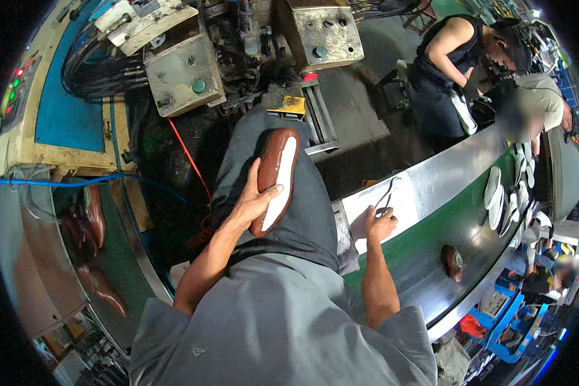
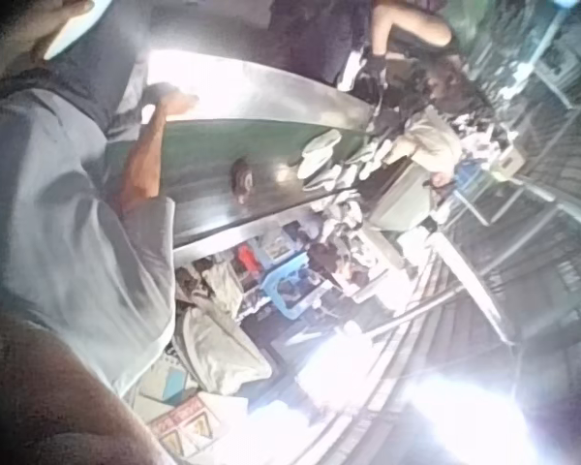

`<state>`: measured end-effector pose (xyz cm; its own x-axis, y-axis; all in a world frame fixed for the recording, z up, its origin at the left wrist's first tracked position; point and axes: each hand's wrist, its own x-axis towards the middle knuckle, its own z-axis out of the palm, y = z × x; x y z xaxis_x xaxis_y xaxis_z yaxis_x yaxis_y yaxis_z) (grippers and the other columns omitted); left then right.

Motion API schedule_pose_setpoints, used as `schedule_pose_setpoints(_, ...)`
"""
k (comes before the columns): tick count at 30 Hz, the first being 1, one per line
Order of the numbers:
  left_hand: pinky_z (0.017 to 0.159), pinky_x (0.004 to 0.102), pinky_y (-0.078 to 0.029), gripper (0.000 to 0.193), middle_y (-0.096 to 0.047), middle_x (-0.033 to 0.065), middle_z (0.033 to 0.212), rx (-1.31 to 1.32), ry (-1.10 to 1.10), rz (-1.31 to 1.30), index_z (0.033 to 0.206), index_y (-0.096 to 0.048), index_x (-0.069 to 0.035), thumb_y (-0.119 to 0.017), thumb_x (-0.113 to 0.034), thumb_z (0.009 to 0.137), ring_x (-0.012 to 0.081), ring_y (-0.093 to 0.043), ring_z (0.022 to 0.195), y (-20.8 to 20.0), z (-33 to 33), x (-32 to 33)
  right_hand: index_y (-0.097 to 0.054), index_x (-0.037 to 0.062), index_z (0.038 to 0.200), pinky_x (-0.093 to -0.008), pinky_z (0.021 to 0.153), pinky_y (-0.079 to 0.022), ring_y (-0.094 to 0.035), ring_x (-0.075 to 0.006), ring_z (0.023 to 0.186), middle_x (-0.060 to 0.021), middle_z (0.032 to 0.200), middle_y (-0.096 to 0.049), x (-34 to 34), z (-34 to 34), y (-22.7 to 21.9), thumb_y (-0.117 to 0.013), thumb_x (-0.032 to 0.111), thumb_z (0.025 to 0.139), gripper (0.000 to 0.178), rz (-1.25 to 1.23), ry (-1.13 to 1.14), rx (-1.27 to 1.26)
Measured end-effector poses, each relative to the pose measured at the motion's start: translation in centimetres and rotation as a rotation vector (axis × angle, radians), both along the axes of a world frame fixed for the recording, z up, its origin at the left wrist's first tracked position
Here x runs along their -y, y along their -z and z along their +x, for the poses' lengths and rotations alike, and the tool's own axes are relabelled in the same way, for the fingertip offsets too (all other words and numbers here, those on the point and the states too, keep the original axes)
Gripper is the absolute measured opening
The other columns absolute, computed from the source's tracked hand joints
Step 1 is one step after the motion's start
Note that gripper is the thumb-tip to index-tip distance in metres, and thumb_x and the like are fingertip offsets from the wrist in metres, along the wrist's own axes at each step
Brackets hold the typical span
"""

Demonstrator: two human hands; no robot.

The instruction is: The person is manufacturing shoes by placing shoe uppers into a lasting machine and using a tool to adjust them.

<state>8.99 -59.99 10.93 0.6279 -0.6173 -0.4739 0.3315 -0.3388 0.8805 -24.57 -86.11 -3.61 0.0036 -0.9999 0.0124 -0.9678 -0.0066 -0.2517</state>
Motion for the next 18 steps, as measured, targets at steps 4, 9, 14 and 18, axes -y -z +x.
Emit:
schedule_pose_setpoints(4, 0.121, 0.0399, -0.041, 0.109, -0.047, 0.0245, 0.164, -0.003, 0.020, 0.013, 0.176, -0.008, -0.009, -0.082, -0.021, 0.097, 0.0329, -0.051, 0.147, 0.0, -0.3, -0.8, -0.071, 0.0037, 0.118, -0.0582, 0.099, -0.053, -0.062, -0.0501, 0.116, -0.0316, 0.123, -0.063, 3.5, 0.0, -0.4, -0.081, 0.042, 0.087, 0.050, 0.131, -0.097, 0.057)
schedule_pose_setpoints(9, 0.120, 0.0404, -0.042, 0.110, -0.049, 0.0265, 0.162, -0.003, -0.016, -0.052, 0.176, -0.008, -0.010, -0.083, -0.022, 0.096, 0.0336, -0.054, 0.145, 1.6, -0.5, -0.9, -0.066, -0.0060, 0.107, -0.0354, 0.043, -0.044, -0.050, -0.0206, 0.048, -0.0092, 0.073, -0.060, 7.0, -1.3, -0.9, -0.067, 0.036, 0.098, 0.043, 0.362, 0.161, 0.601)
schedule_pose_setpoints(14, 0.119, 0.0413, -0.043, 0.110, -0.052, 0.0280, 0.160, -0.026, -0.035, -0.027, 0.176, -0.009, -0.013, -0.083, -0.023, 0.095, 0.0356, -0.056, 0.143, 2.4, -0.9, -1.2, -0.061, 0.0093, 0.102, -0.0235, 0.038, -0.021, -0.030, -0.0045, 0.046, 0.0060, 0.070, -0.042, 5.4, 6.6, -8.6, -0.071, 0.025, 0.100, 0.018, 1.046, 0.192, 0.986)
schedule_pose_setpoints(18, 0.119, 0.0410, -0.043, 0.110, -0.052, 0.0284, 0.160, 0.005, -0.005, -0.003, 0.176, -0.009, -0.013, -0.083, -0.023, 0.095, 0.0354, -0.056, 0.143, 1.7, -0.7, -0.8, -0.064, 0.0014, 0.102, -0.0387, 0.064, -0.049, -0.060, -0.0237, 0.066, -0.0086, 0.078, -0.062, 1.4, 17.1, -13.9, -0.078, 0.022, 0.088, 0.029, 0.425, -0.887, 0.485)
